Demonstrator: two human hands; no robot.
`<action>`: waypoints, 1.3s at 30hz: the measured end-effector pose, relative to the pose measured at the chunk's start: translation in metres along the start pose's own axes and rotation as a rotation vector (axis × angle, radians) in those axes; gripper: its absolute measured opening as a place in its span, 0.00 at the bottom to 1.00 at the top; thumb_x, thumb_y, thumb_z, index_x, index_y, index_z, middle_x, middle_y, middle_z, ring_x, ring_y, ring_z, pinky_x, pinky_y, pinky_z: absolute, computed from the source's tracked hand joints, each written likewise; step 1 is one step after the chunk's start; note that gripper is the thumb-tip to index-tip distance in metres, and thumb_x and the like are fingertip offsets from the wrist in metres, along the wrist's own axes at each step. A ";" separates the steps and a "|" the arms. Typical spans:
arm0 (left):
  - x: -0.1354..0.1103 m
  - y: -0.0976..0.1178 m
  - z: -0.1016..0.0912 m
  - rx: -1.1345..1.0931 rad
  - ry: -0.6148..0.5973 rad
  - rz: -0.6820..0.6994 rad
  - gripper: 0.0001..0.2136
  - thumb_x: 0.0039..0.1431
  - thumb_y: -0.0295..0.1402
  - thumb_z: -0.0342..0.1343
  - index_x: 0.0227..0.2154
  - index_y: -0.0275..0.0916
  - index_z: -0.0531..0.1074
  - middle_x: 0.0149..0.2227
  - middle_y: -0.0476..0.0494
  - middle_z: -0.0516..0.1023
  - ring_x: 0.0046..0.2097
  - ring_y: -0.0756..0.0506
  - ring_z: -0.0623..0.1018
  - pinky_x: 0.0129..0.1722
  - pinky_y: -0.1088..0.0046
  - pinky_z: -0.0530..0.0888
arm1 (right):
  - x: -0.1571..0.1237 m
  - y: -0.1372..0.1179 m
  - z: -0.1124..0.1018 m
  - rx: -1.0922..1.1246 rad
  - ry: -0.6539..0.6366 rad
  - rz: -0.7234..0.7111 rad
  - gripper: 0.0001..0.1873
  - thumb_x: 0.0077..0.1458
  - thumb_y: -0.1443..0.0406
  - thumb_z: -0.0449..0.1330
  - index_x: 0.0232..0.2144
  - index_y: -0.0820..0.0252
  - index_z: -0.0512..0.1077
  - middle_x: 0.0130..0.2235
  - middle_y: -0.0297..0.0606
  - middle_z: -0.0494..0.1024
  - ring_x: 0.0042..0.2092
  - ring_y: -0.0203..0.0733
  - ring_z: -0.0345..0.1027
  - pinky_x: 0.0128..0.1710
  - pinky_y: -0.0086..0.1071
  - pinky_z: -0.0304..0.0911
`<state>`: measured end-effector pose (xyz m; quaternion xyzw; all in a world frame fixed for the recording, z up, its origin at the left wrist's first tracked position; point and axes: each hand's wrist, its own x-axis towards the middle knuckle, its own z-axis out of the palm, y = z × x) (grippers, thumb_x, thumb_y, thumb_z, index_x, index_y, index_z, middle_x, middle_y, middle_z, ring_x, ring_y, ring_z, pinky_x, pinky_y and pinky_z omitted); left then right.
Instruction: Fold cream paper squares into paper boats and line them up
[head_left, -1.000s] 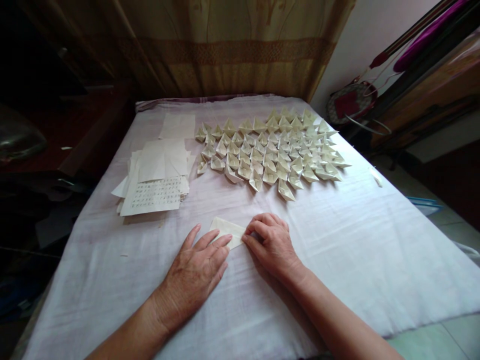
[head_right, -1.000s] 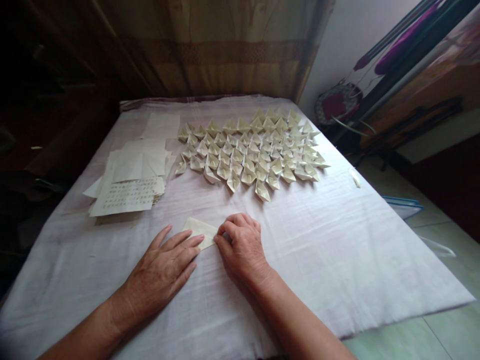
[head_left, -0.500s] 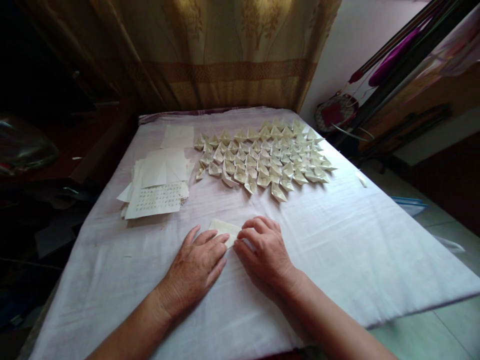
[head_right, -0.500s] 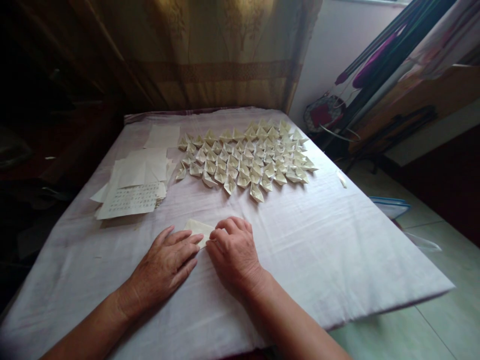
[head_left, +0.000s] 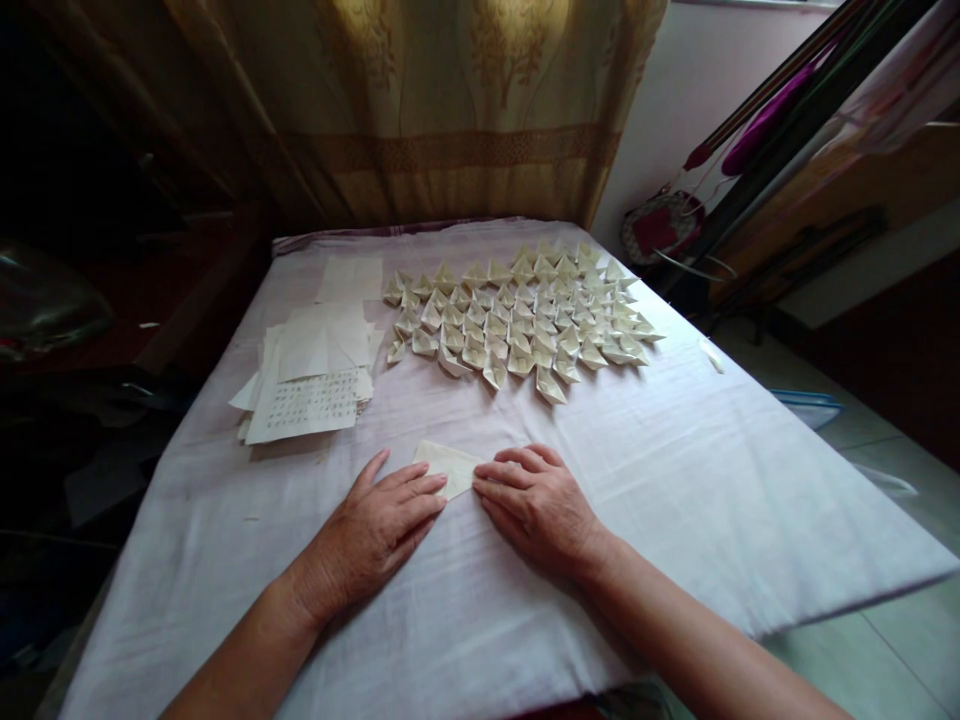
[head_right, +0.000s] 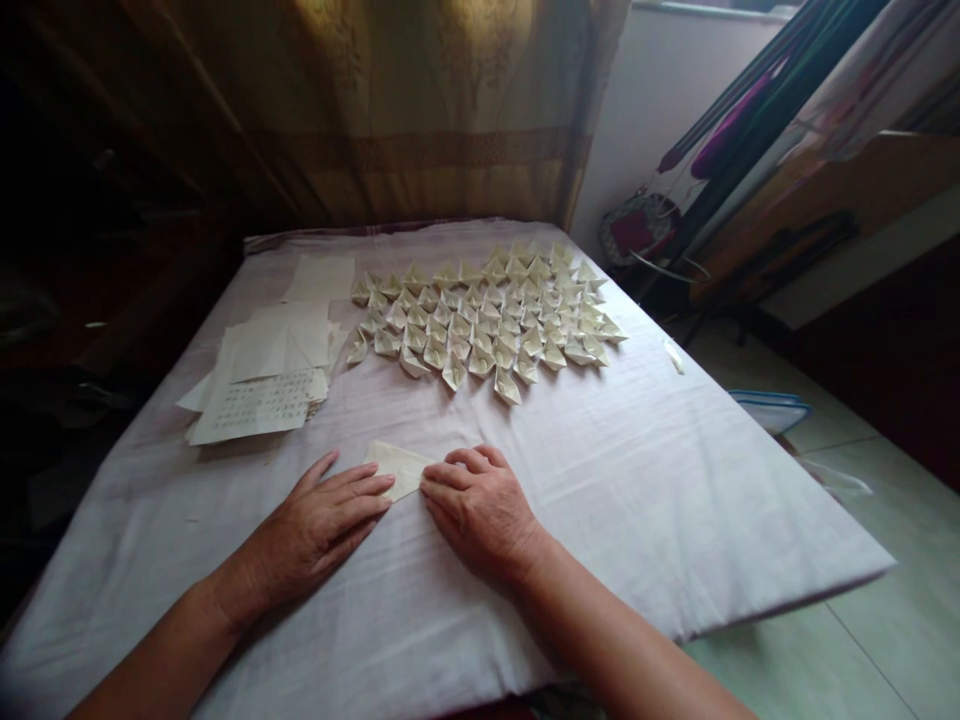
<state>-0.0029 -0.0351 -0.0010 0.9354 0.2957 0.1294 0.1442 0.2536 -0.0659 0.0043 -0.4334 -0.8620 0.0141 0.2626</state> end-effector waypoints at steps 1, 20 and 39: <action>0.001 0.001 0.001 -0.007 0.014 -0.003 0.12 0.69 0.31 0.50 0.50 0.47 0.73 0.56 0.46 0.77 0.61 0.43 0.72 0.67 0.49 0.50 | -0.001 0.000 0.000 -0.008 0.009 0.011 0.10 0.65 0.65 0.55 0.41 0.54 0.78 0.43 0.36 0.82 0.45 0.42 0.69 0.47 0.40 0.58; 0.002 -0.002 -0.009 0.254 0.286 0.016 0.11 0.69 0.34 0.48 0.42 0.40 0.77 0.41 0.43 0.82 0.42 0.44 0.79 0.46 0.65 0.74 | 0.010 -0.031 0.010 -0.154 -0.072 0.227 0.03 0.57 0.65 0.63 0.31 0.58 0.75 0.40 0.40 0.78 0.41 0.46 0.66 0.40 0.39 0.60; 0.006 0.015 -0.002 0.304 0.324 0.089 0.12 0.63 0.40 0.57 0.44 0.40 0.76 0.44 0.40 0.81 0.45 0.40 0.78 0.50 0.59 0.71 | 0.007 -0.022 0.023 -0.056 -0.007 0.088 0.07 0.60 0.71 0.60 0.39 0.57 0.76 0.44 0.41 0.80 0.44 0.41 0.74 0.46 0.32 0.69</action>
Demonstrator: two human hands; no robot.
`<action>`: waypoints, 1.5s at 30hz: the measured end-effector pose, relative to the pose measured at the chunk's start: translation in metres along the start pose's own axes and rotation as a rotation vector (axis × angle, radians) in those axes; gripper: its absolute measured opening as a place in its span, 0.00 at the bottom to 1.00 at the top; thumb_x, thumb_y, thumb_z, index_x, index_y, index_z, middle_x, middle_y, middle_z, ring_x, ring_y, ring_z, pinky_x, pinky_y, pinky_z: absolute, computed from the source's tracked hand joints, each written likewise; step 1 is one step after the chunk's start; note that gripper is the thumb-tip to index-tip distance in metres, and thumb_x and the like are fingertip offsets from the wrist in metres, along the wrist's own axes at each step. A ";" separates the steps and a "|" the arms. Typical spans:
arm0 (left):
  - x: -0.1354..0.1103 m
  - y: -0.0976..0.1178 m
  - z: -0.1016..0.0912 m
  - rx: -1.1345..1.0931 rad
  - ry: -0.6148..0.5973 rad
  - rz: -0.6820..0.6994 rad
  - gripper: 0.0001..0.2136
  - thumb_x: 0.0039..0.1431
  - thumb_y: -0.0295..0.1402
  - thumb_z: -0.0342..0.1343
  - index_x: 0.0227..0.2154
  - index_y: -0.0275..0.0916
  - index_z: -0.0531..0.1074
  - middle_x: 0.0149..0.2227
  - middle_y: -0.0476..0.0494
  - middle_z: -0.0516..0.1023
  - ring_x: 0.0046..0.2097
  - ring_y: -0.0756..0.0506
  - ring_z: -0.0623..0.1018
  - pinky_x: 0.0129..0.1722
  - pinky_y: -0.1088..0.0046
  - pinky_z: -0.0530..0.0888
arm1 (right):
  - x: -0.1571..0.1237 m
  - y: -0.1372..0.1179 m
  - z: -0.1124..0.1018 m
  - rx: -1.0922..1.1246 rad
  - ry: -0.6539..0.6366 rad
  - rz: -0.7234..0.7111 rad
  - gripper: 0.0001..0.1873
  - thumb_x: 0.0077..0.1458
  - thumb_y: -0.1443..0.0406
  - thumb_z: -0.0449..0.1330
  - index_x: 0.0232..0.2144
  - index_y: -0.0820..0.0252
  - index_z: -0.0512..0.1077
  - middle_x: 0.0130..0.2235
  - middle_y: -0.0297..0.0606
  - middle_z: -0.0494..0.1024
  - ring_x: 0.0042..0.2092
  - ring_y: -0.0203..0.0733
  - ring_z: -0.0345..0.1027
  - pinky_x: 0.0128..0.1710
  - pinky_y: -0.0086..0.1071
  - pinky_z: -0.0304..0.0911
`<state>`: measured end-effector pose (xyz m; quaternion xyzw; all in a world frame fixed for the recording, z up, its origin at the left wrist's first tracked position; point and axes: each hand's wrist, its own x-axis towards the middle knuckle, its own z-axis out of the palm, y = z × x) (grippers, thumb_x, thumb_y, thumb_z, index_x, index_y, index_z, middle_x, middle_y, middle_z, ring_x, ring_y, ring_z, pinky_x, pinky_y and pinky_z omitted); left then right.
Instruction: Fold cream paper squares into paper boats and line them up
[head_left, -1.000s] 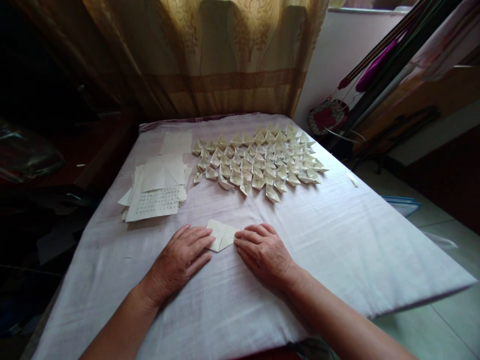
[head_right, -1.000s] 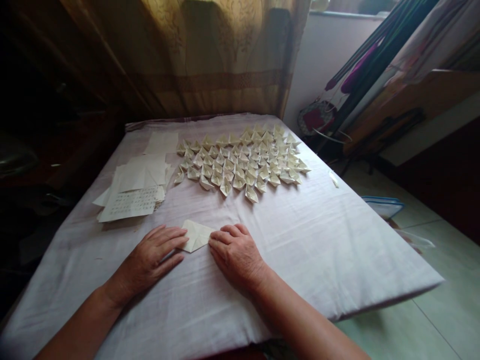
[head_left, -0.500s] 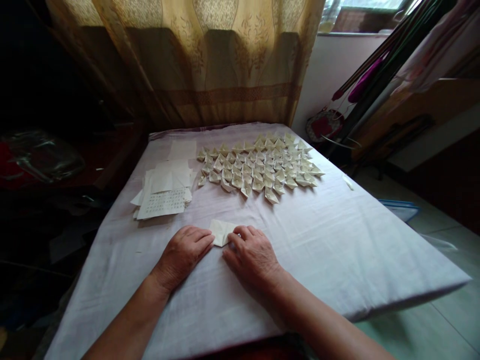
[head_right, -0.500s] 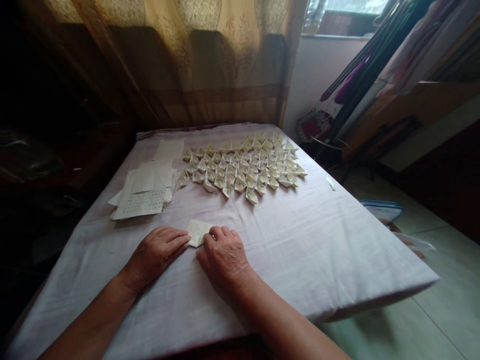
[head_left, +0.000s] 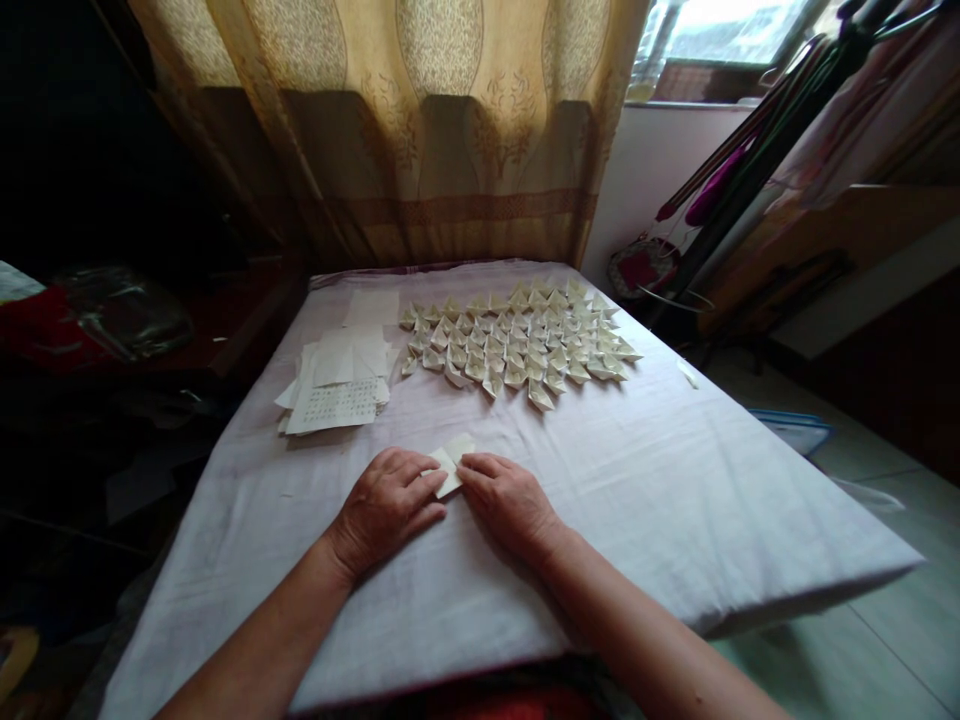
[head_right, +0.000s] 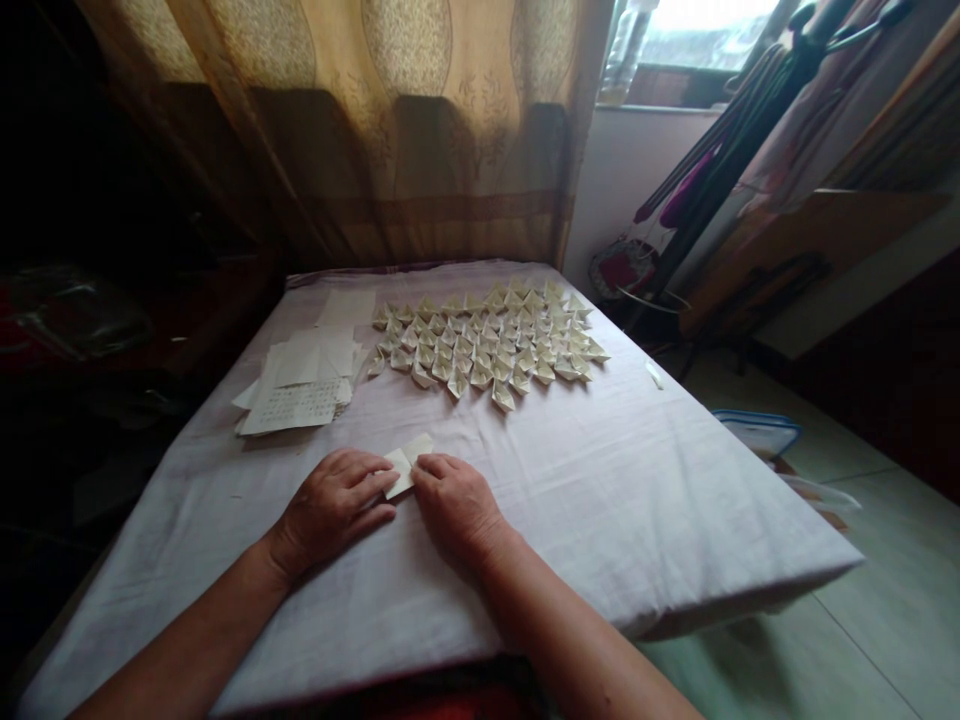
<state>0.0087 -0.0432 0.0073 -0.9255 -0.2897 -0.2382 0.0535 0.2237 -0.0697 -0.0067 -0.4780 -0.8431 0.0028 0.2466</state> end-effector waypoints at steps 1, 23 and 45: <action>-0.001 -0.001 0.000 -0.016 -0.010 0.000 0.12 0.62 0.40 0.58 0.46 0.40 0.76 0.46 0.40 0.81 0.48 0.39 0.78 0.52 0.57 0.70 | -0.002 0.002 -0.001 0.022 0.019 -0.002 0.08 0.61 0.70 0.59 0.40 0.57 0.77 0.45 0.41 0.80 0.46 0.42 0.74 0.48 0.33 0.69; 0.021 -0.002 0.006 -0.218 -0.185 -0.149 0.10 0.66 0.33 0.51 0.31 0.40 0.75 0.32 0.45 0.78 0.36 0.44 0.75 0.39 0.65 0.70 | -0.011 0.003 -0.004 0.256 0.073 0.184 0.05 0.59 0.69 0.60 0.34 0.56 0.75 0.39 0.39 0.81 0.42 0.44 0.71 0.45 0.38 0.66; 0.029 -0.003 0.015 -0.274 -0.205 -0.369 0.08 0.64 0.33 0.54 0.29 0.40 0.70 0.28 0.50 0.75 0.34 0.44 0.73 0.36 0.66 0.65 | -0.004 -0.002 -0.004 0.263 0.095 0.352 0.04 0.59 0.68 0.62 0.33 0.56 0.77 0.34 0.36 0.77 0.38 0.43 0.67 0.41 0.37 0.61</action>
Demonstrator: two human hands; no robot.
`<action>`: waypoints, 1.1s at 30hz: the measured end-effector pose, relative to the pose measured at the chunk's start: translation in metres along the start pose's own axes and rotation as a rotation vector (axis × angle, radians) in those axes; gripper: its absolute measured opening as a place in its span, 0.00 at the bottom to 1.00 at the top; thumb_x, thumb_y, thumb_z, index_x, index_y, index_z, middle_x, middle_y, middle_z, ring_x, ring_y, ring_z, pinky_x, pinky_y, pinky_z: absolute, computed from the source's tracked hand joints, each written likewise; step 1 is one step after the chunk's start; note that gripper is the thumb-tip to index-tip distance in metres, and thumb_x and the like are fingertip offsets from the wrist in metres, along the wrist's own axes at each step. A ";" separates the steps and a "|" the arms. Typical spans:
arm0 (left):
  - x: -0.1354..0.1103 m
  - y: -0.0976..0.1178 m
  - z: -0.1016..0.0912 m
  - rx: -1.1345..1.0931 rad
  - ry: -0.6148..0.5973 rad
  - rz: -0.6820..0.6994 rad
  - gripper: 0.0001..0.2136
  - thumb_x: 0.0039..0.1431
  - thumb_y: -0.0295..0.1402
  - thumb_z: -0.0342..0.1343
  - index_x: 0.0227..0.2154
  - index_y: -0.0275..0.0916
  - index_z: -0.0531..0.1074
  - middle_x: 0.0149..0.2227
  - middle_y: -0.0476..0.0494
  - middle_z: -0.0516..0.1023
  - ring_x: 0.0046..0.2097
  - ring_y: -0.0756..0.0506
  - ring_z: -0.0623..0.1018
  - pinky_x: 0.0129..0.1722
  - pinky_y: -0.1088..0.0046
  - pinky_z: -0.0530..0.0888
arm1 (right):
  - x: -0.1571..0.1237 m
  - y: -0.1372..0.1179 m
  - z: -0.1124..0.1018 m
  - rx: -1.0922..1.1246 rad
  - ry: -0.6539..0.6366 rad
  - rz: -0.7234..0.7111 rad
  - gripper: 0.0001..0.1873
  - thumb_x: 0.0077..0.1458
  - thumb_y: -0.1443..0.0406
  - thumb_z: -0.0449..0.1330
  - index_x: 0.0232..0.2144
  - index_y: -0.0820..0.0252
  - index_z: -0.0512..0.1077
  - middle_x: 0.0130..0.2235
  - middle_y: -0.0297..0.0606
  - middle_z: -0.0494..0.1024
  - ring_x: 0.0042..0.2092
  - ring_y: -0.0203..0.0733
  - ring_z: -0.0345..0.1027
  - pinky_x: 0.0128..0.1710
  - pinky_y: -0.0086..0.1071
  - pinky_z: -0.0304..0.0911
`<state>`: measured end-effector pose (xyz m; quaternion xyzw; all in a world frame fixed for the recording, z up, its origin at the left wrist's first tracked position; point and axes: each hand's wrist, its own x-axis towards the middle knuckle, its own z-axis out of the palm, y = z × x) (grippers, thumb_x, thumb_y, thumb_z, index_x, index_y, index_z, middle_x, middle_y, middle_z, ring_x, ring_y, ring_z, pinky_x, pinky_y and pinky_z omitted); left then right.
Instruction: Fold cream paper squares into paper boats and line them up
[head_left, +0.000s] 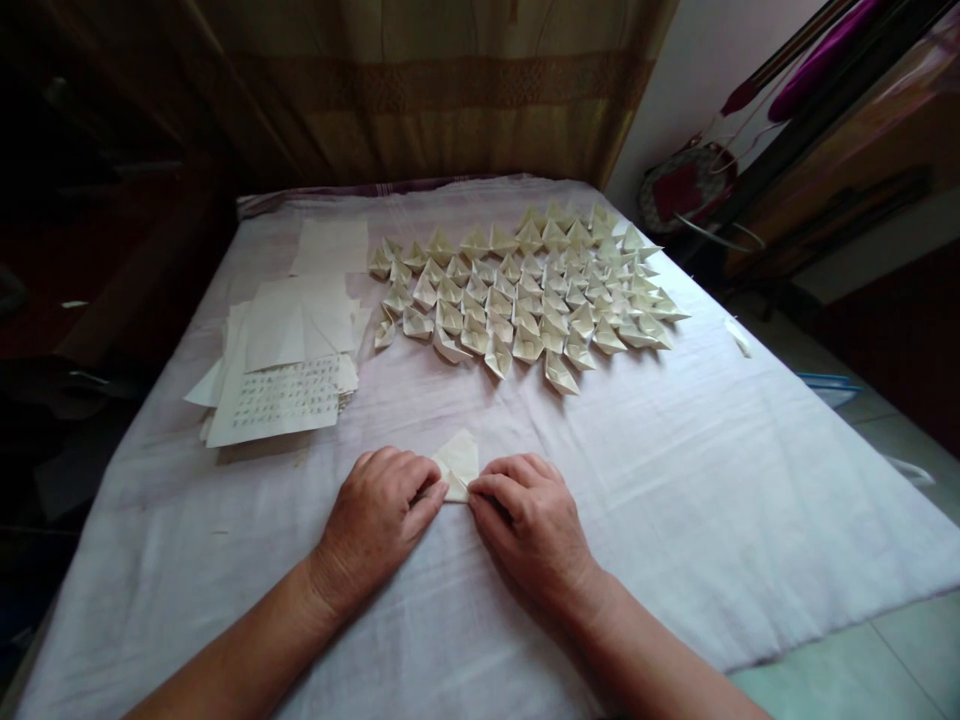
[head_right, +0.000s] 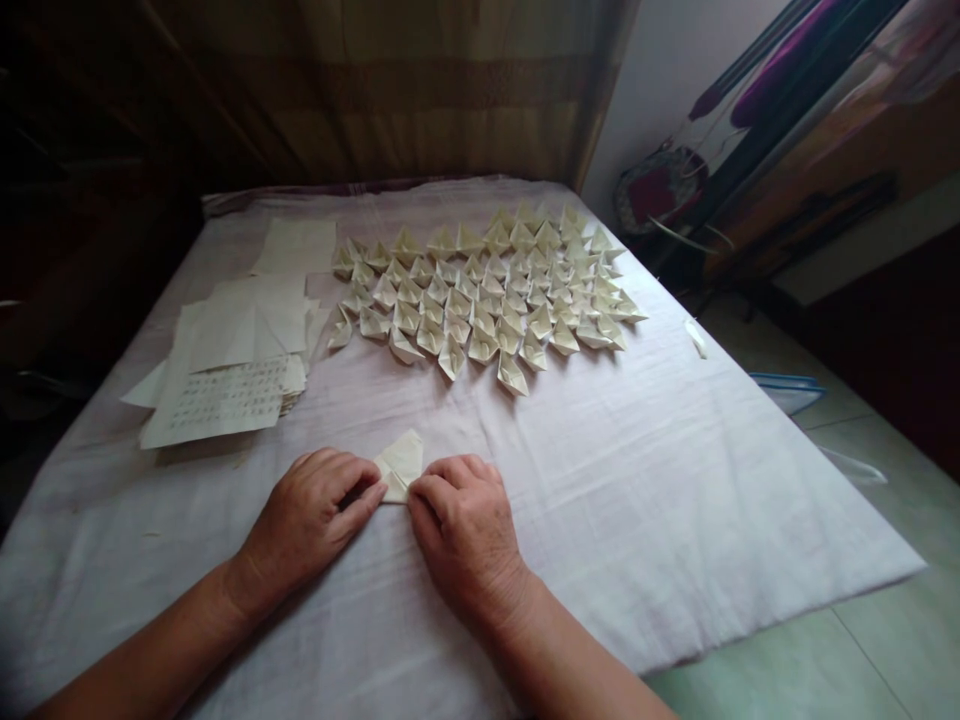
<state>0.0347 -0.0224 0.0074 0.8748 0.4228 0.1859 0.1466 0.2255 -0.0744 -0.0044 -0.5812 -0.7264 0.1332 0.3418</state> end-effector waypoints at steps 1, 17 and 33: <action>0.000 0.000 0.000 -0.002 0.002 -0.002 0.06 0.64 0.33 0.54 0.30 0.40 0.70 0.28 0.50 0.75 0.34 0.44 0.73 0.36 0.66 0.65 | 0.000 0.000 0.000 0.005 -0.001 0.003 0.04 0.59 0.69 0.62 0.33 0.56 0.77 0.34 0.36 0.77 0.38 0.43 0.67 0.41 0.37 0.60; -0.002 0.001 0.001 -0.016 0.034 0.031 0.03 0.65 0.32 0.53 0.37 0.40 0.71 0.32 0.49 0.76 0.35 0.44 0.73 0.37 0.67 0.64 | 0.002 -0.002 -0.003 0.021 -0.051 0.051 0.03 0.58 0.69 0.62 0.32 0.57 0.75 0.34 0.36 0.76 0.38 0.43 0.65 0.40 0.38 0.57; -0.006 0.000 0.002 0.020 0.089 0.188 0.12 0.70 0.34 0.48 0.41 0.42 0.77 0.36 0.47 0.78 0.37 0.45 0.72 0.38 0.68 0.66 | 0.002 -0.002 -0.001 0.010 -0.043 0.066 0.06 0.55 0.71 0.62 0.35 0.56 0.76 0.35 0.36 0.76 0.39 0.43 0.66 0.41 0.38 0.57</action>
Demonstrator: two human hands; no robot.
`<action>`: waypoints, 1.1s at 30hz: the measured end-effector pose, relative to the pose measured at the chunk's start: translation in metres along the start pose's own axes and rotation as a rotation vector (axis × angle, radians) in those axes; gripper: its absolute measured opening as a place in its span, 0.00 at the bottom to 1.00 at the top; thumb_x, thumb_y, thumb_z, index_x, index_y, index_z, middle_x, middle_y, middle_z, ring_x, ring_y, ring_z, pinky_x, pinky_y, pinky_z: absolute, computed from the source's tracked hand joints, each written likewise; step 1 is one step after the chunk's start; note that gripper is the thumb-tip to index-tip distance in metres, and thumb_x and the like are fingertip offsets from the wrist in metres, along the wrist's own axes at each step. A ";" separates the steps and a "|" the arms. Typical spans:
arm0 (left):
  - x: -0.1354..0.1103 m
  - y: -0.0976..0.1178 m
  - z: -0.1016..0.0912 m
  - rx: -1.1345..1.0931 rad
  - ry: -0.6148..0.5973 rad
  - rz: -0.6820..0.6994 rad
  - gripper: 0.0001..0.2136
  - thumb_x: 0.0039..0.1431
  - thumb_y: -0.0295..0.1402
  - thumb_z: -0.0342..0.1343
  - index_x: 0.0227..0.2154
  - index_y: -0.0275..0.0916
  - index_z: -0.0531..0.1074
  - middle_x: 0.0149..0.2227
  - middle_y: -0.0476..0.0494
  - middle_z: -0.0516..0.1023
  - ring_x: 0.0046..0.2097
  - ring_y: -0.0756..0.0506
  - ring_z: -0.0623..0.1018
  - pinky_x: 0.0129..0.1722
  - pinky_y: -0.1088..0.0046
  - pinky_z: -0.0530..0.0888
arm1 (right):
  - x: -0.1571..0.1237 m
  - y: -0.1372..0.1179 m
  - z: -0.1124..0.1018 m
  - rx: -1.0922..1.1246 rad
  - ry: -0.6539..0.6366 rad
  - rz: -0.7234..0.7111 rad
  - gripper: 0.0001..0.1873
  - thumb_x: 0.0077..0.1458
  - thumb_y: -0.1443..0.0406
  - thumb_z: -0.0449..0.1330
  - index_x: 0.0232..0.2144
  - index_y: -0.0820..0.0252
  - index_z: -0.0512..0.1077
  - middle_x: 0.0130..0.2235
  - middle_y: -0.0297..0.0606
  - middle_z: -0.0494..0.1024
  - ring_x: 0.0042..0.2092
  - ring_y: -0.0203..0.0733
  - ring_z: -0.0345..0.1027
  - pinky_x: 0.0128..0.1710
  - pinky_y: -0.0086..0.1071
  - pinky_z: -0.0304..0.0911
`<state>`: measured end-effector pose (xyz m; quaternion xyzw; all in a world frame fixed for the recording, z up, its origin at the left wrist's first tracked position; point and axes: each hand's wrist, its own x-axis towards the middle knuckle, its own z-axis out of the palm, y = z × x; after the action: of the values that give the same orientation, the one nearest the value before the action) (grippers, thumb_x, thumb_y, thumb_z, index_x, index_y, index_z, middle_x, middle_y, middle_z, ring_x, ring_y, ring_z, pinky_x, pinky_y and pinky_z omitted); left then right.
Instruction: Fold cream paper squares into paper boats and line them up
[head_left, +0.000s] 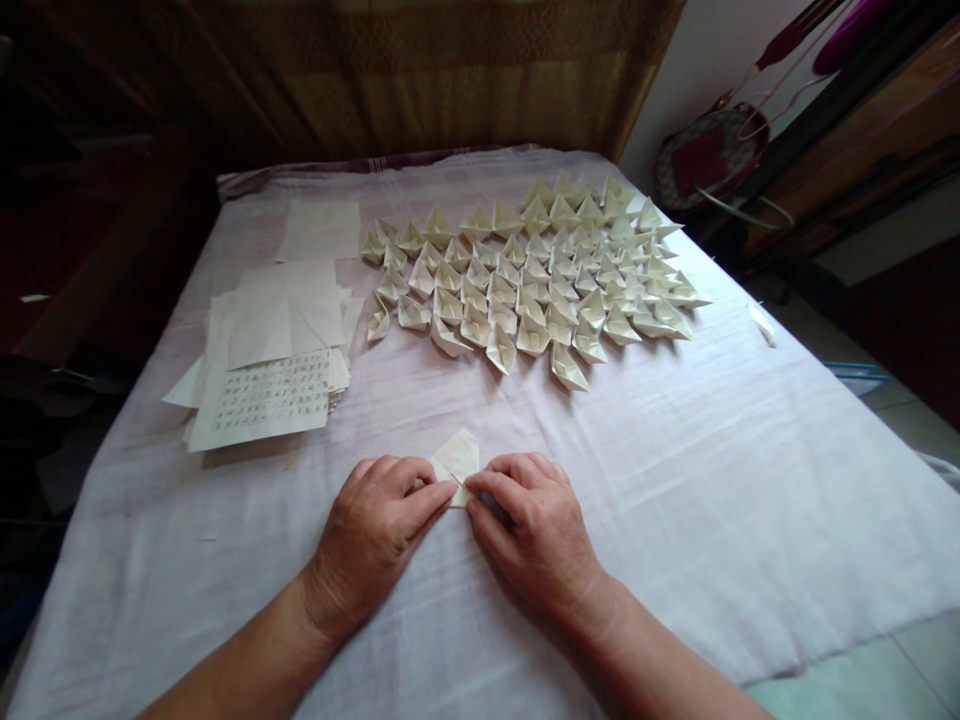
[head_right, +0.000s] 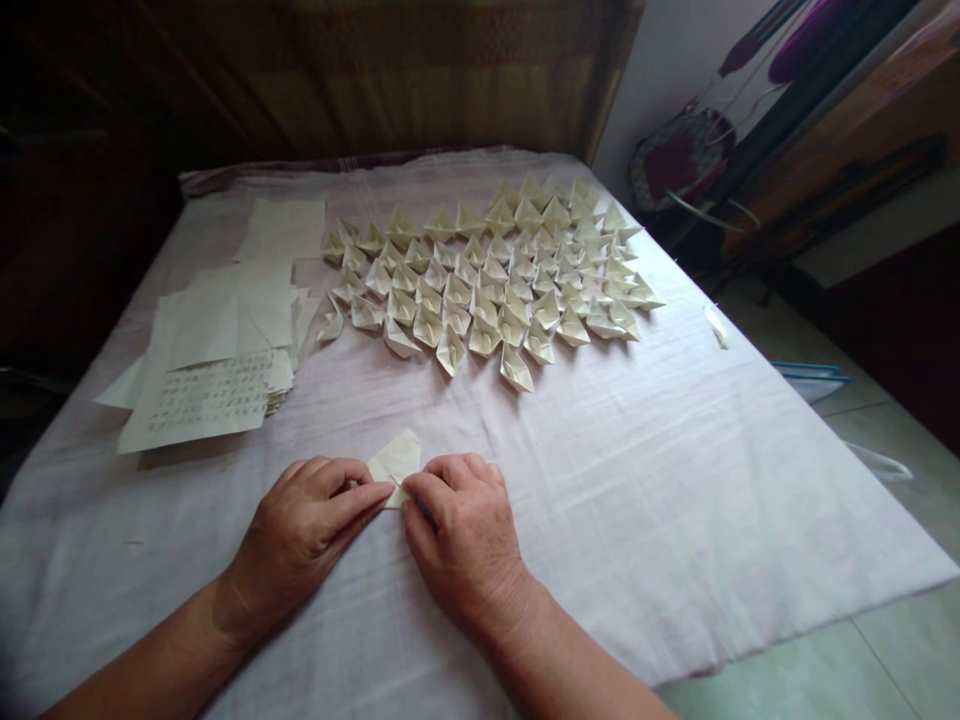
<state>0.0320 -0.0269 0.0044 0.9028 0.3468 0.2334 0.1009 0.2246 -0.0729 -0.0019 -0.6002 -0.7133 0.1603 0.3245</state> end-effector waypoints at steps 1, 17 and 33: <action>0.000 0.001 0.000 0.014 0.010 0.019 0.12 0.70 0.34 0.47 0.42 0.41 0.77 0.36 0.47 0.78 0.38 0.45 0.73 0.38 0.68 0.66 | 0.000 0.000 0.000 -0.002 0.003 -0.007 0.07 0.55 0.71 0.63 0.37 0.56 0.77 0.35 0.36 0.76 0.39 0.43 0.66 0.40 0.38 0.57; 0.003 0.005 -0.002 0.056 0.037 0.103 0.15 0.72 0.31 0.43 0.41 0.38 0.76 0.37 0.46 0.82 0.38 0.46 0.76 0.38 0.67 0.71 | -0.001 0.005 0.000 0.041 0.005 -0.077 0.09 0.61 0.68 0.59 0.42 0.54 0.78 0.37 0.38 0.78 0.39 0.43 0.68 0.40 0.39 0.61; 0.003 0.006 -0.001 0.088 0.001 0.082 0.09 0.68 0.34 0.52 0.42 0.40 0.77 0.38 0.46 0.82 0.40 0.45 0.76 0.40 0.66 0.70 | 0.000 0.021 -0.003 0.169 0.017 -0.109 0.16 0.60 0.75 0.54 0.46 0.56 0.74 0.41 0.39 0.82 0.41 0.42 0.73 0.42 0.38 0.66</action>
<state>0.0367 -0.0296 0.0082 0.9198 0.3194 0.2221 0.0513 0.2419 -0.0685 -0.0127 -0.5324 -0.7259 0.1968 0.3884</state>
